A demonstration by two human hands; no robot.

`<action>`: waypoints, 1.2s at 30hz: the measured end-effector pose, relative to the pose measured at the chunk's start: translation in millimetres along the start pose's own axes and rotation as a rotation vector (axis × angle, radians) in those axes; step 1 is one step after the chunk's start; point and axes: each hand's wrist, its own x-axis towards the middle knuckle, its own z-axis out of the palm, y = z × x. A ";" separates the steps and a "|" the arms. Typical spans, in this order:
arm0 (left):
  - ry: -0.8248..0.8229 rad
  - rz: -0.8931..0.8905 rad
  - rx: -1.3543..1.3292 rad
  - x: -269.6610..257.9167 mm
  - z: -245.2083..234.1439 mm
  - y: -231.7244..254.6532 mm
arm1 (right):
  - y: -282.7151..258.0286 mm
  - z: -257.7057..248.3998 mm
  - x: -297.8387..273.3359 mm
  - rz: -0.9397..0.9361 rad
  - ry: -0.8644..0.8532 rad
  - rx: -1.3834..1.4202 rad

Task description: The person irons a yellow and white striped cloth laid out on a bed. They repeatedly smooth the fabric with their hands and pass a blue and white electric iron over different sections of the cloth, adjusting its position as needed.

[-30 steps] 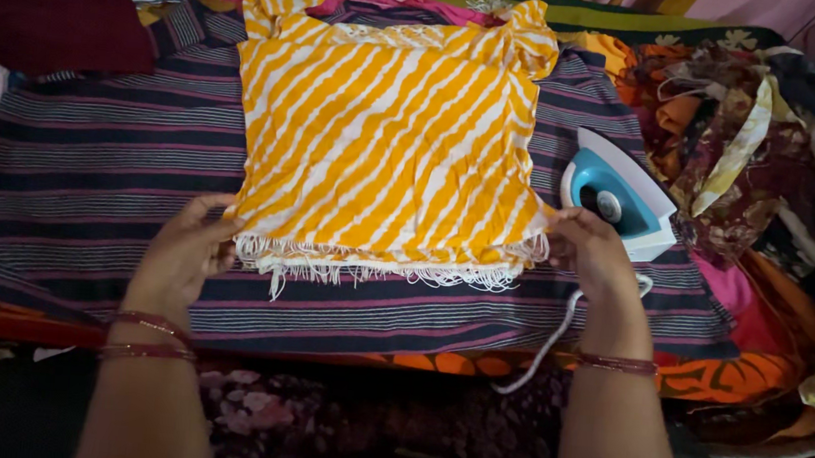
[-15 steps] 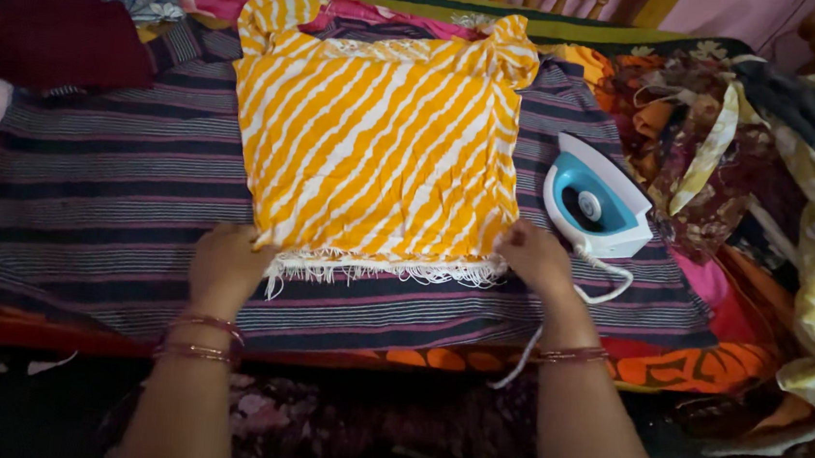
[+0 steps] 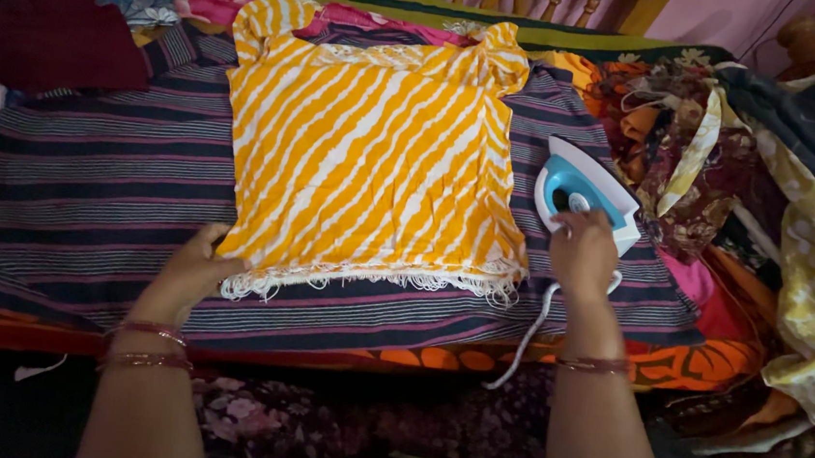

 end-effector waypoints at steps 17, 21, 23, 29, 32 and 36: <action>0.144 0.205 -0.191 19.2 17.7 24.4 | -13.0 -61.8 88.9 0.182 -0.259 -0.441; 0.013 0.311 -0.308 47.6 13.3 1.6 | -69.4 -93.5 93.3 -0.005 -0.323 -0.345; 0.012 0.214 -0.374 55.5 14.0 -10.6 | -117.5 -82.2 76.5 -0.098 -0.331 -0.338; 0.142 0.346 -0.439 58.0 8.5 -31.0 | -213.3 -28.3 11.8 -0.291 -0.580 -0.296; 0.242 0.356 -0.368 50.7 -8.2 -39.7 | -192.8 -21.3 17.6 -0.219 -0.586 -0.313; 0.229 0.413 -0.330 49.0 -17.4 -36.4 | -144.0 -14.4 43.0 -0.072 -0.567 -0.361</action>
